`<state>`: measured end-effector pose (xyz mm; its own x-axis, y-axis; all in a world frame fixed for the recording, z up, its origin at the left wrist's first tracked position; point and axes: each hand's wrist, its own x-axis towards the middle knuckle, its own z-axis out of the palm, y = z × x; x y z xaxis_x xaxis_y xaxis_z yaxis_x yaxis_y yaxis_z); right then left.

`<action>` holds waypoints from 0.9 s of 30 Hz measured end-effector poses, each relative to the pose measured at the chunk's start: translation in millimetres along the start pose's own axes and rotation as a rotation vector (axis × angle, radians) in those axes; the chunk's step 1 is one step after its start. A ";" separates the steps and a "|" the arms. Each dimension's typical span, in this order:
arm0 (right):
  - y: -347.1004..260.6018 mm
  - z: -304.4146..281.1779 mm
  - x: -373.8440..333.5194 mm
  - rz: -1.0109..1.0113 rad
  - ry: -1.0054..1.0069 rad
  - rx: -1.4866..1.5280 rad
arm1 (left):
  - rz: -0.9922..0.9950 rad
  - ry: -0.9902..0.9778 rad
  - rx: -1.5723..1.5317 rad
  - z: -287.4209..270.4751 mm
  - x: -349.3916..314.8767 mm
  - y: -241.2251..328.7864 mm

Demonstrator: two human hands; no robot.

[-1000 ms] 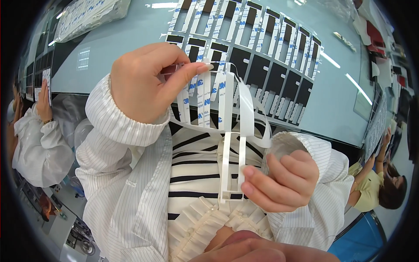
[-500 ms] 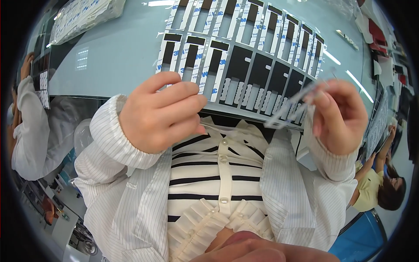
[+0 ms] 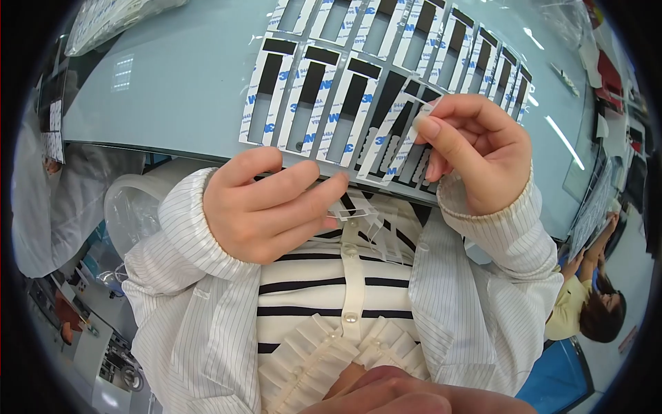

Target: Peeling and applying adhesive strips onto electronic components on a tray.

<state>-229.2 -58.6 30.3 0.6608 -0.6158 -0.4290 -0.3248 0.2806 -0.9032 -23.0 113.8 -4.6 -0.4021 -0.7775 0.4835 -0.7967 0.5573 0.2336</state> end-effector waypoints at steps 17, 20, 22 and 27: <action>0.2 1.7 8.3 -0.039 0.041 -0.076 | -0.029 0.009 -0.009 4.4 0.6 -4.9; -2.9 2.3 8.3 -0.031 0.028 -0.072 | -0.038 0.001 -0.004 1.2 0.5 -4.3; -3.6 3.6 8.4 -0.031 0.031 -0.078 | -0.036 -0.005 -0.003 0.3 1.4 -5.3; -2.4 5.2 9.4 -0.049 0.060 -0.100 | -0.030 -0.036 0.017 -2.3 3.7 -6.3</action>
<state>-218.6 -61.2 28.4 0.6373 -0.6705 -0.3800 -0.3612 0.1757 -0.9158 -18.4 108.1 -2.3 -0.3939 -0.8038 0.4458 -0.8162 0.5290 0.2325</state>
